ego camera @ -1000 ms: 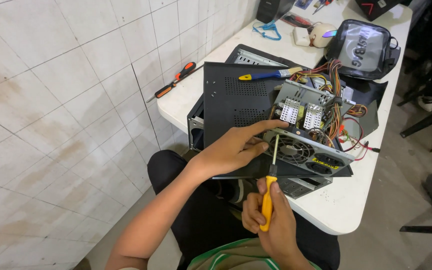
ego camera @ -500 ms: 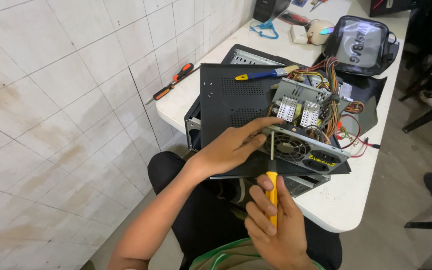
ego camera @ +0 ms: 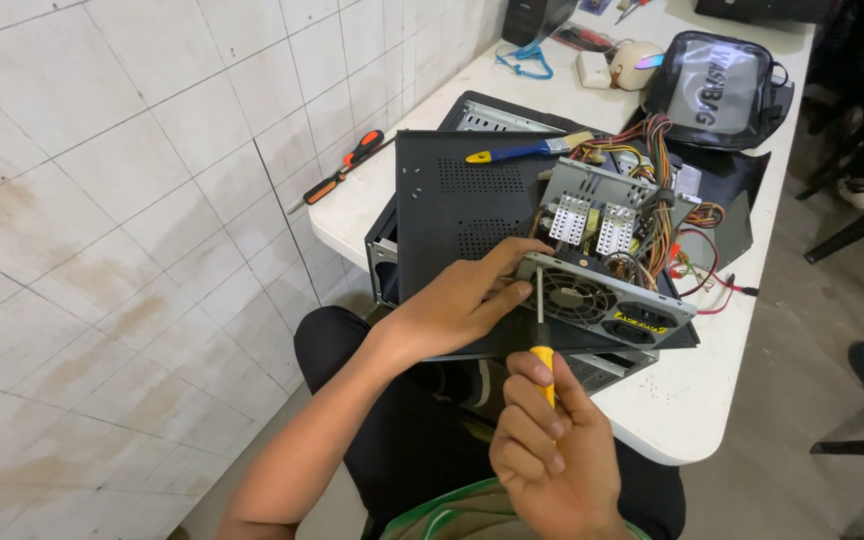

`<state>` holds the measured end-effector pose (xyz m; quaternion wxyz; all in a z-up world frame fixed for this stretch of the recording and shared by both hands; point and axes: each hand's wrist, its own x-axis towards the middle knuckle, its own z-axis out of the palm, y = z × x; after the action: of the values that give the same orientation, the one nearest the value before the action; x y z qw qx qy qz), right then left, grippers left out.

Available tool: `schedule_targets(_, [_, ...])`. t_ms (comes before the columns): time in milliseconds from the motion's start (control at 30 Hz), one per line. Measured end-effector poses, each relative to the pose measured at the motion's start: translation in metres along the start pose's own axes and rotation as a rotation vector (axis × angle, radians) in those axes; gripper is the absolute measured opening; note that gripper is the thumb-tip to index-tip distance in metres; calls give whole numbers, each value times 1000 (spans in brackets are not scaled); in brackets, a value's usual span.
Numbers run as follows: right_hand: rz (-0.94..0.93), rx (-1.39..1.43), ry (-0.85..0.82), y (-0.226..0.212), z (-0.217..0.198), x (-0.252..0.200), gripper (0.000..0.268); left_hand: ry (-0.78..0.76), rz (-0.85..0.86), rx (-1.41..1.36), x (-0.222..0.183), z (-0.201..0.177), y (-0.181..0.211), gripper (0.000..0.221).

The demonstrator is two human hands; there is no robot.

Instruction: Cleaning the internal components of a computer power supply unit using a brush and removing the cooling fan with a screwdriver.

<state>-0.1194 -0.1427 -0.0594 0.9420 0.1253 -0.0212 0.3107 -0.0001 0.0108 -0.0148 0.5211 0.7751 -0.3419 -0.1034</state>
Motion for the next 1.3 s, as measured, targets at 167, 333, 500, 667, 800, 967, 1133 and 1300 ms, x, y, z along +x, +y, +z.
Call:
schedule_targets(167, [-7, 142, 27, -4, 5, -4, 29, 11, -10, 3, -1, 1, 0, 41])
schedule_targets(333, [32, 197, 38, -4, 4, -1, 32, 3, -13, 2, 0, 0, 0, 41])
schedule_targets(500, [-176, -142, 99, 6, 13, 3, 23, 9, -58, -31, -1, 0, 6, 41])
schedule_targets(667, [-306, -328, 212, 8, 6, 7, 23, 1, -44, -25, 0, 0, 5, 40])
schedule_targets(800, [-365, -538, 352, 7, 2, 11, 32, 0, -78, -34, 0, 0, 10, 41])
schedule_targets(967, [-357, -574, 403, -5, -19, 16, 34, -2, -63, -55, 2, 1, 7, 44])
schedule_targets(1133, [-337, -596, 472, -7, -19, 25, 33, -3, -56, -51, 3, 2, 1, 45])
schedule_targets(1300, [-83, -298, 229, -25, -31, 10, 38, -1, -71, -48, 3, 2, 3, 44])
